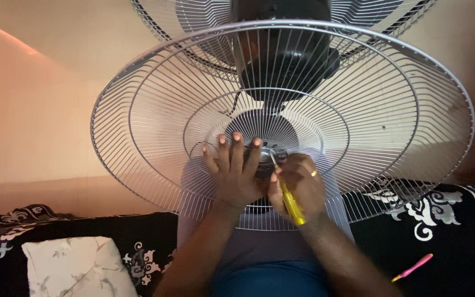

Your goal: The person uses a yellow screwdriver to loosen and remove the central hub nut on a standing fan. They then detach the front wire cage and continue to unscrew the nut from the back side of the fan hub.

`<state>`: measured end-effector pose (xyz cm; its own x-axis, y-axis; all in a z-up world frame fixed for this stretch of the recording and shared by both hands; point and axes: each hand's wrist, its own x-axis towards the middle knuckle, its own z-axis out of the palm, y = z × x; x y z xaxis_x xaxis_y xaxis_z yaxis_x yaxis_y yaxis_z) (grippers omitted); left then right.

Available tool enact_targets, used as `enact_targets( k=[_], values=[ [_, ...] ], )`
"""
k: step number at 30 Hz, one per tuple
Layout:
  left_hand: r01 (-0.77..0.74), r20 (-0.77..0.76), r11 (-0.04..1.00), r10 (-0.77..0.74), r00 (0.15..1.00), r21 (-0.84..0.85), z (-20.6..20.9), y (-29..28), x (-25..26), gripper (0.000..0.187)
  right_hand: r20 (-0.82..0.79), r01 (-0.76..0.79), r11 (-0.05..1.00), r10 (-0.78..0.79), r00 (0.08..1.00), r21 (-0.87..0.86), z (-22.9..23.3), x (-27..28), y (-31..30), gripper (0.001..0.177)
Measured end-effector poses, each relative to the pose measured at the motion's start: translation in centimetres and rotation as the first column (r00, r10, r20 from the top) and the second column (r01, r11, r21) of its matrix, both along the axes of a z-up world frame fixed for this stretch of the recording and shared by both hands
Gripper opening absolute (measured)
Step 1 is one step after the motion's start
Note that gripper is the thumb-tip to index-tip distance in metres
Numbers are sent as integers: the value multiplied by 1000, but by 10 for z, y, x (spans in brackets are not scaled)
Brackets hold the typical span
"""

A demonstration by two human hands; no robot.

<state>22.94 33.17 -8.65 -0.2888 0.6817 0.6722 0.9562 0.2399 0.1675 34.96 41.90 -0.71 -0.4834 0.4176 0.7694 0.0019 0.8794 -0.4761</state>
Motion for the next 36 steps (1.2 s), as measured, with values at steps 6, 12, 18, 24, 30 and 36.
enact_targets(
  k=[6,12,18,24,30,36],
  values=[
    [-23,2,1000,23,1000,6,-6,0,3,81,15,64,998,-64,998,-16,7,3,-3,9],
    [-19,0,1000,19,1000,20,-5,1,3,82,3,44,999,-44,999,13,10,4,-2,16],
    [-30,2,999,30,1000,26,-2,0,5,81,29,57,998,-57,998,15,15,3,-4,15],
    [-40,-15,997,41,999,59,-3,4,6,78,10,55,998,-55,998,-26,8,2,-5,14],
    [-33,8,999,33,999,28,-5,0,7,78,43,50,996,-47,998,-68,2,4,-6,13],
    [-19,2,999,19,1000,37,-10,0,7,79,-44,68,996,-71,997,-66,3,-2,-8,13]
  ],
)
